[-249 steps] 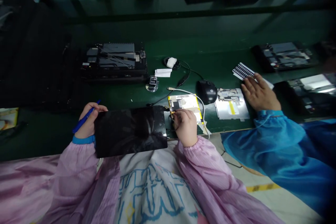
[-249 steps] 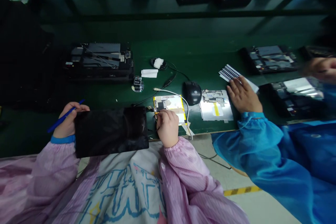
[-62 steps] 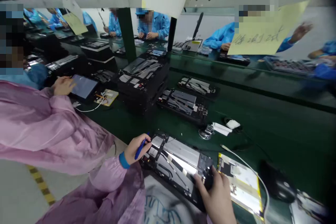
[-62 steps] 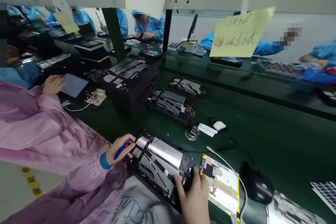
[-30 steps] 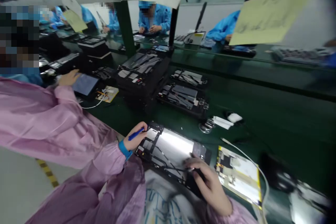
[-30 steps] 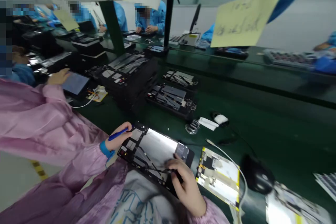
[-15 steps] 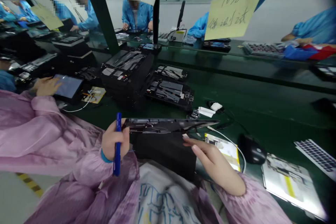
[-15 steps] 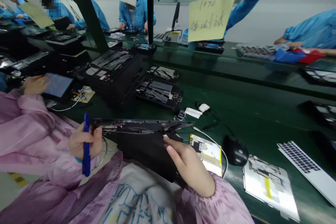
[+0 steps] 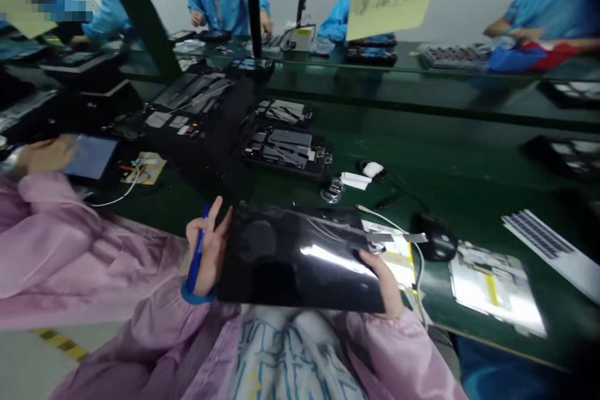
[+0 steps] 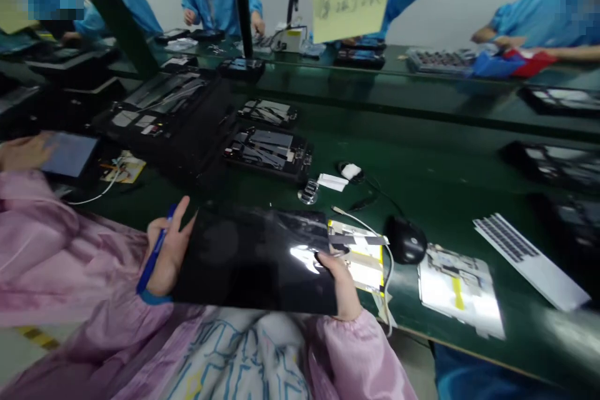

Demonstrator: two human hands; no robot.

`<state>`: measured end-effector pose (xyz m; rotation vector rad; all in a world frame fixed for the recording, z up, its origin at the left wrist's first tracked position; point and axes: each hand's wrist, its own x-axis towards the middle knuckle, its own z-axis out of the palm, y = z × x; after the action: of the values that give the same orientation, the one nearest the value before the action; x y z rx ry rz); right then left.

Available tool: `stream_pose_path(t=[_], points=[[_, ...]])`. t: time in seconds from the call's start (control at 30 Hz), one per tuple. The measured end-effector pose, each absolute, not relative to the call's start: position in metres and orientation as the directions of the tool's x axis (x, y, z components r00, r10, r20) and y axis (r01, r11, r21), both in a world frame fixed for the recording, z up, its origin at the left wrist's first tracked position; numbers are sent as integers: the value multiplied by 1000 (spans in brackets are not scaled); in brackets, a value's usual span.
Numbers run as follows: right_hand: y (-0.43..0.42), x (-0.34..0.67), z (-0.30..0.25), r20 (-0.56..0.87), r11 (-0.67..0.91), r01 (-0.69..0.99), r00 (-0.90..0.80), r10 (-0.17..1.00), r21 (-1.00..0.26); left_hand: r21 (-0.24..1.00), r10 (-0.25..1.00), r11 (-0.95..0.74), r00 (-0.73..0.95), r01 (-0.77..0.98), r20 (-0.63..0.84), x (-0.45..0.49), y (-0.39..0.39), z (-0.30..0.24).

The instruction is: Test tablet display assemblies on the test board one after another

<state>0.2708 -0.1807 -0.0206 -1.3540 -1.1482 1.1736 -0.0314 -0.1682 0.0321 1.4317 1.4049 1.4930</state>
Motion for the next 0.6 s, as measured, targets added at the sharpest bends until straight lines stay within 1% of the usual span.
stream_pose_path(t=[0.07, 0.13, 0.2, 0.27, 0.33, 0.4, 0.5, 0.53, 0.6], points=[[-185, 258, -24, -160, -161, -4, 132, 978, -987, 953, 984, -49, -149, 299, 97, -35, -155, 24], [-185, 250, -26, -204, -205, -14, 203, 958, -979, 934, 995, 5, -94, 357, 31, -41, -142, 15], [-183, 252, -28, -191, -214, 62, 262, 946, -975, 930, 997, -19, -63, 368, 46, -45, -130, 8], [-179, 262, -30, -165, -213, 156, 273, 948, -965, 928, 997, -58, -21, 369, 71, -47, -120, 1], [-177, 274, -31, -180, -232, 177, 266, 947, -957, 922, 997, -80, 31, 379, 74, -44, -112, -3], [-175, 285, -33, -218, -259, 119, 283, 934, -958, 910, 996, -79, 64, 408, 58, -42, -107, -5], [-174, 298, -33, -282, -290, -23, 315, 906, -957, 871, 997, -73, 65, 486, 47, -40, -105, -1], [-173, 302, -32, -296, -294, -57, 324, 899, -954, 840, 996, -80, 64, 537, 54, -39, -106, 3], [-172, 308, -30, -309, -295, -95, 347, 886, -951, 729, 991, -132, 78, 671, 107, -34, -106, 15]])
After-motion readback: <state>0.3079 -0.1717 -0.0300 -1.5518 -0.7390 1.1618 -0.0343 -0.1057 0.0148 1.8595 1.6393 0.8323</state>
